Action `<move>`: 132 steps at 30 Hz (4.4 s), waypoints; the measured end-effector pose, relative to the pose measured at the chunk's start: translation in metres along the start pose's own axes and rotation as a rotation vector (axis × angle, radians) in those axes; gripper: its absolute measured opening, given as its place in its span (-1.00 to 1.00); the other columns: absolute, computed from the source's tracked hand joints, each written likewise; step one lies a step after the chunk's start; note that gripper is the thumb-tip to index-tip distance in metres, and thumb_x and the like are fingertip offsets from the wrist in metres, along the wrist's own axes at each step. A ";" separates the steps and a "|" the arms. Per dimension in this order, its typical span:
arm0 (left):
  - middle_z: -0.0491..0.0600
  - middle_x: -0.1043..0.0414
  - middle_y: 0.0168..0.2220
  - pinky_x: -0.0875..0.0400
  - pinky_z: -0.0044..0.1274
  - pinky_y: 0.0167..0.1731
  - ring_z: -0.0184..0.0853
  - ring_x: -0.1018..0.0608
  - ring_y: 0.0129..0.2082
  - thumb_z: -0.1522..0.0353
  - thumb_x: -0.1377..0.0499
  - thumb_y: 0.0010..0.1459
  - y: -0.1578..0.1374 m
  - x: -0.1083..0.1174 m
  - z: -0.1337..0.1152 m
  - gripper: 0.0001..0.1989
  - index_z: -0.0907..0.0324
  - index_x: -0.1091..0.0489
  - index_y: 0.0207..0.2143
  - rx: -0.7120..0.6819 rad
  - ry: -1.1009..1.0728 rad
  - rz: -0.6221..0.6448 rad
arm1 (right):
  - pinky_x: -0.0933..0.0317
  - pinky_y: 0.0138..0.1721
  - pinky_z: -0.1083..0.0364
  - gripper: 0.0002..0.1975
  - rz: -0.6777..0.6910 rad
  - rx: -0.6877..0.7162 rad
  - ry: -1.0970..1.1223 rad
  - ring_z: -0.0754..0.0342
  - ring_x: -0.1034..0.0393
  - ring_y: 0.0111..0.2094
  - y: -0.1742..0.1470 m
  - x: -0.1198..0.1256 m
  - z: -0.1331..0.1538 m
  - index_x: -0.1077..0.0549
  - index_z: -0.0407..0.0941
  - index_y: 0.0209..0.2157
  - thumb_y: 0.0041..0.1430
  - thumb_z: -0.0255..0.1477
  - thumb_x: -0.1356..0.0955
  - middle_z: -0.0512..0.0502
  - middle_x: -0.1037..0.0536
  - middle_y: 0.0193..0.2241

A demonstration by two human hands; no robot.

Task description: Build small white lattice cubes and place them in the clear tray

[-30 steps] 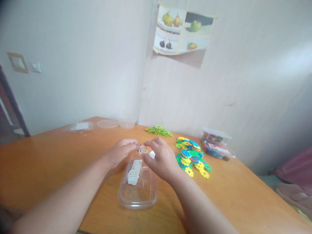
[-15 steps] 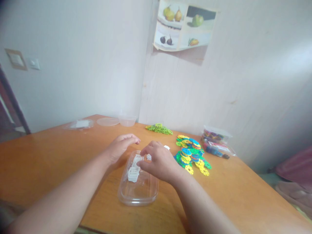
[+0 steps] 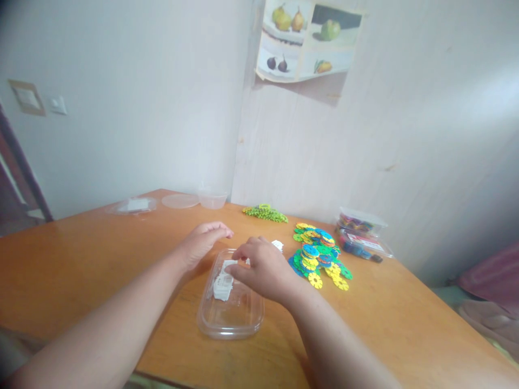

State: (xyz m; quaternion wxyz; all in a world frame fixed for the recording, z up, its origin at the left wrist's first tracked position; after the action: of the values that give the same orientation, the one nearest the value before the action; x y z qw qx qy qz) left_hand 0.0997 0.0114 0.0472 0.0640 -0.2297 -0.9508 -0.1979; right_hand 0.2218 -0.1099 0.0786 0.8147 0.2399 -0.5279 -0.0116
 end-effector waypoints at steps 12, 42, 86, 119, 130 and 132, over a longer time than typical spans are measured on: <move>-0.10 -0.48 -0.48 -0.25 -0.49 -0.29 -0.27 -0.46 -0.33 0.24 -0.12 -0.02 0.010 0.009 0.031 -0.80 0.19 -0.42 -0.52 0.125 0.136 -0.145 | -0.22 -0.29 0.11 -0.78 -0.105 -0.332 -0.001 0.05 -0.41 -0.28 0.001 0.020 -0.080 -0.55 -0.11 -0.28 0.13 -0.37 -0.30 -0.10 -0.58 -0.27; -0.09 -0.44 -0.45 -0.22 -0.52 -0.37 -0.34 -0.40 -0.42 0.29 -0.21 -0.06 -0.005 -0.010 0.016 -0.83 0.21 -0.45 -0.42 0.239 0.095 0.290 | -0.26 -0.27 0.13 -0.66 0.023 -0.352 -0.019 0.04 -0.46 -0.28 0.021 -0.001 -0.118 -0.55 -0.13 -0.10 0.13 -0.30 -0.33 -0.10 -0.60 -0.26; -0.10 -0.43 -0.42 -0.24 -0.52 -0.35 -0.35 -0.41 -0.41 0.25 -0.18 0.03 0.003 0.019 0.024 -0.79 0.20 -0.43 -0.33 0.250 0.149 0.206 | -0.02 -0.46 0.16 -0.70 0.331 -0.329 -0.190 0.09 -0.39 -0.39 0.031 -0.016 -0.107 -0.52 -0.08 -0.32 0.00 -0.16 -0.39 -0.02 -0.58 -0.36; -0.04 -0.52 -0.31 -0.29 -0.44 -0.20 -0.23 -0.50 -0.26 0.21 -0.18 0.02 0.006 0.016 0.022 -0.74 0.19 -0.47 -0.31 0.167 0.117 0.179 | 0.12 0.19 -0.31 -0.78 0.248 -0.024 -0.330 -0.29 0.07 0.30 0.034 0.002 -0.002 -0.61 0.07 -0.22 0.06 -0.28 -0.41 -0.11 -0.23 0.26; -0.04 -0.53 -0.32 -0.31 -0.45 -0.21 -0.23 -0.50 -0.26 0.22 -0.18 -0.02 0.004 0.014 0.017 -0.74 0.19 -0.49 -0.34 0.155 0.130 0.171 | 0.41 0.22 -0.42 -0.76 0.396 -0.039 -0.385 -0.33 0.33 0.36 0.035 -0.023 0.001 -0.62 0.06 -0.25 -0.03 -0.31 -0.46 -0.10 -0.17 0.30; -0.04 -0.53 -0.33 -0.30 -0.45 -0.22 -0.24 -0.50 -0.27 0.22 -0.18 -0.02 0.004 0.014 0.017 -0.75 0.19 -0.49 -0.33 0.155 0.136 0.177 | 0.42 0.22 -0.43 -0.73 0.412 -0.038 -0.382 -0.34 0.32 0.36 0.034 -0.025 0.001 -0.62 0.05 -0.23 -0.05 -0.29 -0.47 -0.13 -0.17 0.30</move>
State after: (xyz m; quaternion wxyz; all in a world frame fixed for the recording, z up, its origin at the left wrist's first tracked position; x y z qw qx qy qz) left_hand 0.0885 0.0272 0.0364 0.1632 -0.2929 -0.9327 -0.1326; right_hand 0.2019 -0.0735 0.0714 0.6899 0.1057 -0.7092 0.0995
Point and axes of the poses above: each hand's wrist, its own y-axis towards the middle knuckle, its own x-axis out of the back of the hand, z = x × y, the point moved 6 cm from there along y, towards the middle knuckle
